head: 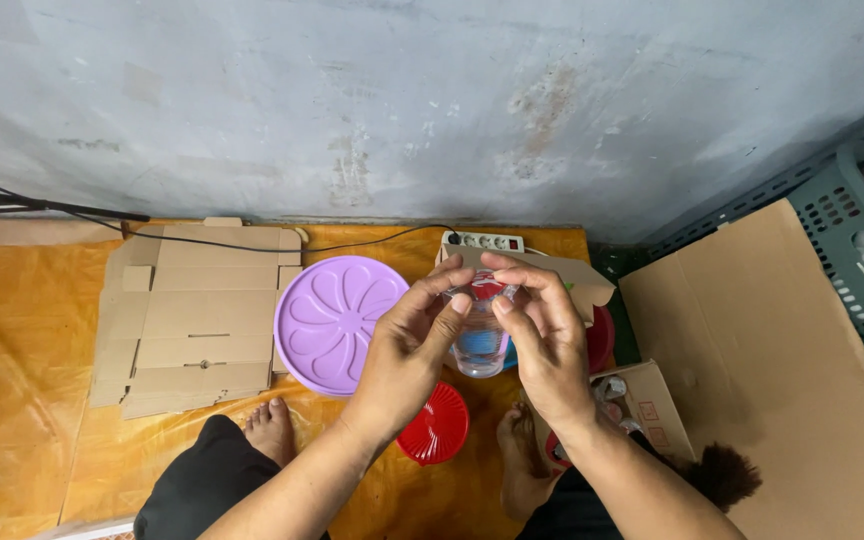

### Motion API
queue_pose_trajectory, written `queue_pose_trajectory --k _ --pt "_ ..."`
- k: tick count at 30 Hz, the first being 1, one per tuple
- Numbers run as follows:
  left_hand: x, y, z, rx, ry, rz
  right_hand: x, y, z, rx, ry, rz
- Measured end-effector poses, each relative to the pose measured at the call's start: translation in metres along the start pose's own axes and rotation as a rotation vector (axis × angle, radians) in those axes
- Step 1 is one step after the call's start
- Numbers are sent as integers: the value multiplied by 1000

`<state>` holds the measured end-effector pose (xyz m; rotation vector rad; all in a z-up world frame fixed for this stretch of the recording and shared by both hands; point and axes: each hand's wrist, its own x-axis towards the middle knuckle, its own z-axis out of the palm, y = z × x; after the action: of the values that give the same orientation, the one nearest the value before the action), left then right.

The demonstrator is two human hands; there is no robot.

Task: The person is picking up small items with tongs, assembling cardboard boxes, and using a brush to clean the boxes before packing.

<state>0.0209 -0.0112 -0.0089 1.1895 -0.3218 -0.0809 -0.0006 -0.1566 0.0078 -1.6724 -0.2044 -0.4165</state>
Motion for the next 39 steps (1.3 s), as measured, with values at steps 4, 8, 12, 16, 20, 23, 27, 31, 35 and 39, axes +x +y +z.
queue_pose_trajectory --k 4,8,12,16,20,23,27,31,35,39 --pt "0 -1 -1 -22 9 -7 0 -3 1 -12 0 -4" --pt "-2 -3 -1 -45 30 13 -2 -4 3 -1 9 8" --pt "-3 -1 -1 -6 33 35 -2 0 1 -5 11 5" --pt "-3 -1 -1 18 31 50 -1 1 -1 -37 7 -18" --pt "-3 -1 0 20 28 68 -2 2 -1 -70 11 -29" --pt "-2 -3 1 24 31 71 -2 0 0 -95 19 -30" --pt "-3 -2 0 37 41 78 -3 -1 1 -120 20 -30" --pt "-5 -9 5 -62 84 72 -3 -1 0 -109 20 -46" --pt "-3 -12 1 -73 92 77 -2 -4 1 -107 27 -53" --pt "-1 -6 2 -45 92 56 -2 -1 0 -110 30 -55"
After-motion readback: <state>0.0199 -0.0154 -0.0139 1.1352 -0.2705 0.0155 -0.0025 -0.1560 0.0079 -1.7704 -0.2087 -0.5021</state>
